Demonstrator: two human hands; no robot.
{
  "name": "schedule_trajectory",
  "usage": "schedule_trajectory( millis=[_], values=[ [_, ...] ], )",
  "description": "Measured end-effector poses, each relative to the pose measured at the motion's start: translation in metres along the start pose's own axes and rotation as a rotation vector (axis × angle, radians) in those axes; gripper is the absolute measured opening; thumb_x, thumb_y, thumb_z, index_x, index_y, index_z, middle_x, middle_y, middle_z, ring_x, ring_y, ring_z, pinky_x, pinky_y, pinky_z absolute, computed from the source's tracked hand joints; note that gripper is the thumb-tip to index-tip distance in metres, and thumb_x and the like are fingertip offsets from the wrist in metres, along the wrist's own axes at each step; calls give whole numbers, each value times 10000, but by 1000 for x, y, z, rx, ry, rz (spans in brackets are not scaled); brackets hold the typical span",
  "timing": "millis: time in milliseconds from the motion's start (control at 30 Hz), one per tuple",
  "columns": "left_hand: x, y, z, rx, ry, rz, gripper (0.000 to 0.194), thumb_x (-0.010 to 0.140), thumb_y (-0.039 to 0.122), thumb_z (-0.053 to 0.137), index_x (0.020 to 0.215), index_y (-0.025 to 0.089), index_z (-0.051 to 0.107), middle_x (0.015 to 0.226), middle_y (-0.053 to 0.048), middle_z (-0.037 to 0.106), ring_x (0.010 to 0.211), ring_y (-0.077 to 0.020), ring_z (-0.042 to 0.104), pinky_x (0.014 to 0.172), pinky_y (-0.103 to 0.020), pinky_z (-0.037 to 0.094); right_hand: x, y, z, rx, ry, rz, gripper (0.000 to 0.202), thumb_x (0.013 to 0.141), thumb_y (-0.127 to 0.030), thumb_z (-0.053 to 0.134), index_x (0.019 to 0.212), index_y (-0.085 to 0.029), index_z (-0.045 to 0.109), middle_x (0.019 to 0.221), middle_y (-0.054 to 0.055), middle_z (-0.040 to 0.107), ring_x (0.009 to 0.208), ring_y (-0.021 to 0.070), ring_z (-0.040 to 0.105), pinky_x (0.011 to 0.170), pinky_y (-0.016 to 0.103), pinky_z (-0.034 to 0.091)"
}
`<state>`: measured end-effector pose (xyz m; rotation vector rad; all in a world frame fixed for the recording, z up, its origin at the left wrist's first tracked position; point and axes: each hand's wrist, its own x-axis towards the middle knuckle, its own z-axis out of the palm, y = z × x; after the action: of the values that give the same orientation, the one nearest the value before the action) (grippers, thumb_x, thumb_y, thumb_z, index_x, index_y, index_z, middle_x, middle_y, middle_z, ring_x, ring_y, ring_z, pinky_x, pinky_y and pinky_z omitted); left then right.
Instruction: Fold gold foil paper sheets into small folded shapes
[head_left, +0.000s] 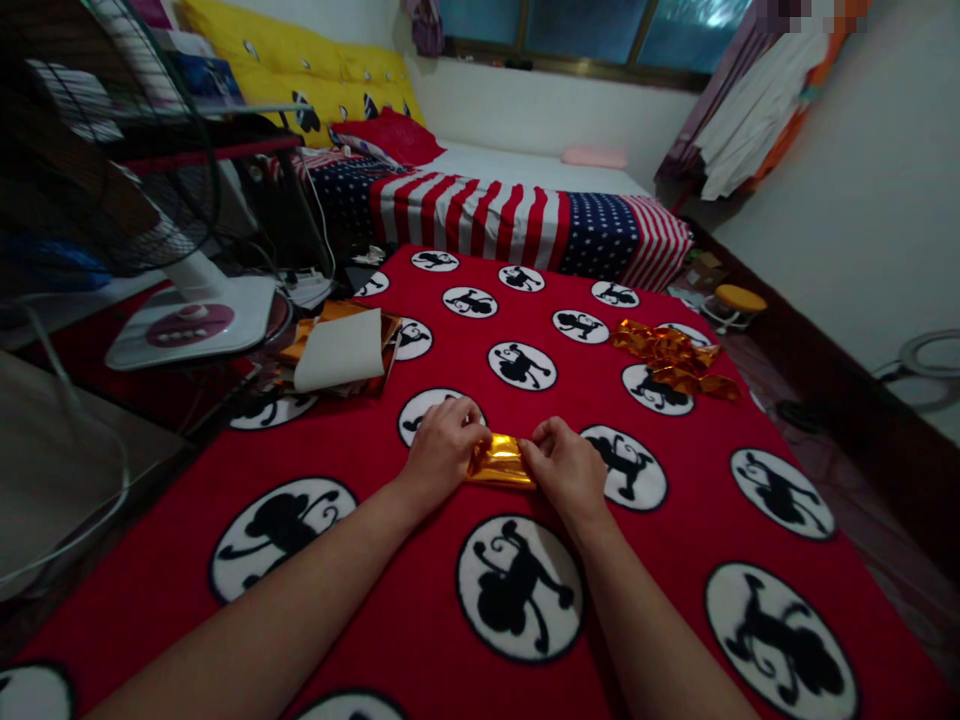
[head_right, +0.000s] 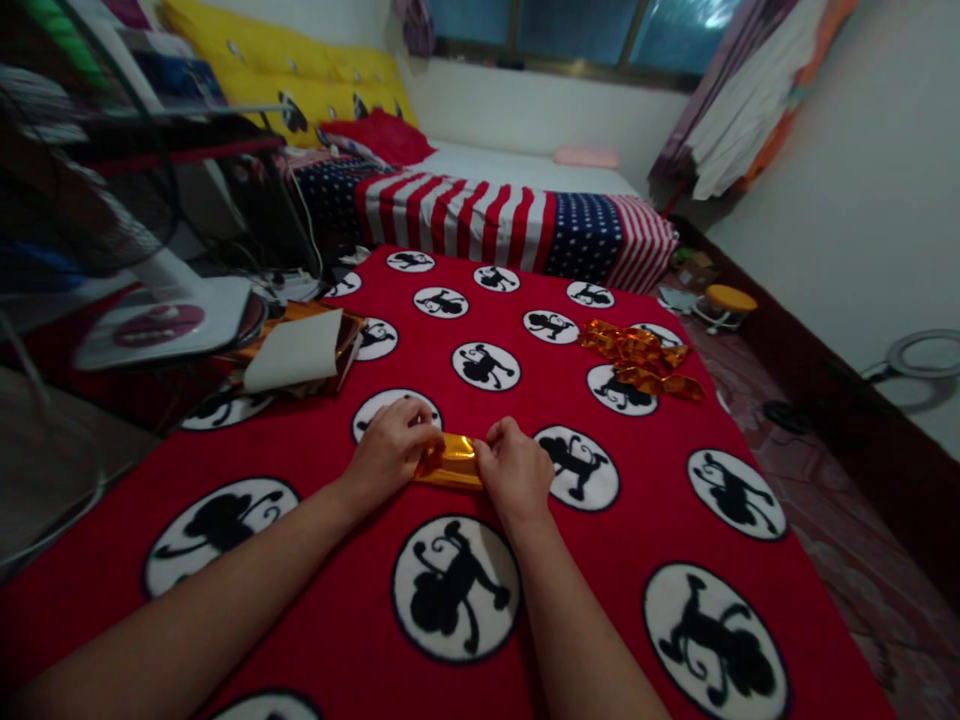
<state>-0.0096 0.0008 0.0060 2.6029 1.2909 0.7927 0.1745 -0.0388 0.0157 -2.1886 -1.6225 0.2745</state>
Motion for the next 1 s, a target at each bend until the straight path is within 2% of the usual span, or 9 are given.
schedule_trajectory(
  millis=[67,167,233,333,433,567,733,833,1000],
  values=[
    [1,-3,1,-34,-53,87,92,805,144,629,813,214,688,924,-40,614,916,-201,528,767,-333,373,-1,0,0,9,17,-19,155,787,-396,626,797,-249,578,659,-49,658,618,145,595,530,241,224],
    [3,-5,-1,-72,-94,114,141,819,122,594,822,214,701,910,-37,628,918,-193,528,784,-331,380,-2,1,1,14,22,-57,142,805,-382,610,779,-247,574,644,-49,647,612,141,591,531,239,226],
    [3,-3,-5,-81,-110,94,145,835,148,578,849,214,707,923,-41,632,932,-194,531,813,-338,385,-3,1,1,19,23,-72,141,817,-379,598,772,-246,580,639,-44,643,606,139,588,531,239,228],
    [2,1,-10,-83,-124,35,113,821,291,641,865,214,711,937,-44,636,941,-205,533,834,-356,385,-4,2,2,27,32,-80,136,821,-373,593,779,-244,590,643,-36,645,601,137,584,532,242,235],
    [2,5,-12,-81,-133,-12,202,772,409,699,845,221,716,935,-38,642,936,-212,534,816,-362,378,-4,2,3,30,35,-75,133,821,-367,589,774,-242,593,641,-34,642,597,137,581,531,243,236],
    [0,11,-10,-53,-118,-48,299,695,473,756,849,221,710,949,-35,634,944,-219,531,821,-368,371,-4,2,4,30,35,-65,131,821,-356,577,762,-240,588,636,-37,637,592,135,574,529,243,231],
    [-3,20,-5,3,-93,-100,510,571,597,790,864,194,682,973,-55,621,969,-254,519,833,-396,374,-5,1,4,33,40,-68,124,815,-352,572,769,-239,592,641,-40,637,581,130,563,528,241,222],
    [-2,12,-6,-44,-128,-95,510,572,575,801,894,196,686,996,-51,615,987,-249,519,859,-389,389,-6,0,3,36,34,-59,130,819,-356,568,774,-237,593,656,-36,642,583,128,565,530,241,226],
    [2,-15,-15,-224,-328,40,484,635,437,814,1078,281,700,1058,-33,606,1046,-226,521,914,-349,405,-6,1,2,37,24,-50,128,820,-350,564,770,-236,595,660,-27,645,602,138,575,536,244,248]
  ],
)
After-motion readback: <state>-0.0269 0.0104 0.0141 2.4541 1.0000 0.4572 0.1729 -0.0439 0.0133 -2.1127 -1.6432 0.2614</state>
